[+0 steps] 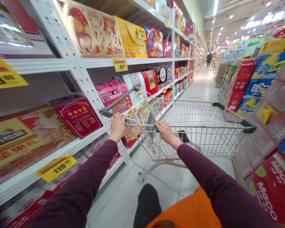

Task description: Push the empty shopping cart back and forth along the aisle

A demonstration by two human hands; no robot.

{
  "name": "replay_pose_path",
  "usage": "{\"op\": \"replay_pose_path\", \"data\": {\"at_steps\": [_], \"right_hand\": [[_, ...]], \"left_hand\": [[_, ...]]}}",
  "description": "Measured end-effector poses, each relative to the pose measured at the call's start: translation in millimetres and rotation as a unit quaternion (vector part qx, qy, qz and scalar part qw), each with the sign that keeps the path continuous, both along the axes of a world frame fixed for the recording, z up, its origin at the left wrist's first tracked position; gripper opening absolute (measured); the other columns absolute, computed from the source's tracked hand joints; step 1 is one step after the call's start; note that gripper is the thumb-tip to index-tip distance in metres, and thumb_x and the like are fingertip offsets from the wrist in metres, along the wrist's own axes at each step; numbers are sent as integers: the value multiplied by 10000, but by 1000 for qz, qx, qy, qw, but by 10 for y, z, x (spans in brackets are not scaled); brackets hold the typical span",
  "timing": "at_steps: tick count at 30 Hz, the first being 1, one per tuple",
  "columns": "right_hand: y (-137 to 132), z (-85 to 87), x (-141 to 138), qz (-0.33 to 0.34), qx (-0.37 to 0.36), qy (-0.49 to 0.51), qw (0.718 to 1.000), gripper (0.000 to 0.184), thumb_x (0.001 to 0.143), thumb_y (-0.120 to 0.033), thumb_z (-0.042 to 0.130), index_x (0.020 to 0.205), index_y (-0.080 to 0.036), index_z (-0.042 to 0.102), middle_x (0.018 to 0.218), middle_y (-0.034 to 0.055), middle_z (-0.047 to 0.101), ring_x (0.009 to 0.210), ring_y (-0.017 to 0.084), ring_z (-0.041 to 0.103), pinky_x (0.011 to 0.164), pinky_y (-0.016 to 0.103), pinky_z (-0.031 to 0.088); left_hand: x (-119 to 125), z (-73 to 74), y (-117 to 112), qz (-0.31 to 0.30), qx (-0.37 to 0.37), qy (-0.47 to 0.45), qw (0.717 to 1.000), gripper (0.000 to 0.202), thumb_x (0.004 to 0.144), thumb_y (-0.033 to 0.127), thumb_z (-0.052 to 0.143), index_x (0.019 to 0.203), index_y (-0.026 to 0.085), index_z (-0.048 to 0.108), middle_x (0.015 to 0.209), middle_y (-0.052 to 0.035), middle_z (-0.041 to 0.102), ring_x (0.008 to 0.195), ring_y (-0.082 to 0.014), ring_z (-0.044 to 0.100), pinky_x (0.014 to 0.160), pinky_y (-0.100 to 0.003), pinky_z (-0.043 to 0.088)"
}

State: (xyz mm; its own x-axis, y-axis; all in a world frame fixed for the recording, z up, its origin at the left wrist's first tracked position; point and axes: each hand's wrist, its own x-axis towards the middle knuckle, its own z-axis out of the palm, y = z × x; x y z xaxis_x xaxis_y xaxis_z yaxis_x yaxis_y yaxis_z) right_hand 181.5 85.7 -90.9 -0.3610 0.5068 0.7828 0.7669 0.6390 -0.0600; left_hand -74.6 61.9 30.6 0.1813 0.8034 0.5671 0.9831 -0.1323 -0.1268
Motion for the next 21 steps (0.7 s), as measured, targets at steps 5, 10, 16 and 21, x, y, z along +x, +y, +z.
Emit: {"op": "replay_pose_path", "data": {"at_steps": [5,10,16,21], "right_hand": [[-53,-140,548,-57,8,47,997,448,742,-39,421,1158,-93,579,1100,162,621,1019,258,535,908,431,439],[-18,-20,132,-46,-8,53,997,440,761,-26,399,1152,-97,587,1123,160,613,1031,242,524,917,410,426],[84,92,-359,10,-16,10,1000,457,788,-19,393,1209,-105,552,1194,163,584,1077,238,501,949,423,398],[90,-92,275,-13,-3,24,1000,466,778,-6,371,1191,-118,555,1143,144,603,1052,230,513,939,416,404]], "left_hand": [[82,-14,-3,-7,12,-14,1000,410,786,113,366,1144,130,564,1220,-155,572,1295,-309,381,1072,-530,262],[168,-16,2,-7,22,-17,1000,426,761,101,387,1148,88,564,1224,-175,563,1290,-324,375,1082,-512,254],[205,-22,15,-11,20,-14,1000,432,731,94,408,1135,85,561,1224,-176,559,1291,-320,367,1085,-506,250],[268,-23,31,-10,28,-22,999,421,708,113,439,1107,102,575,1194,-175,572,1248,-320,410,1054,-498,298]]}}
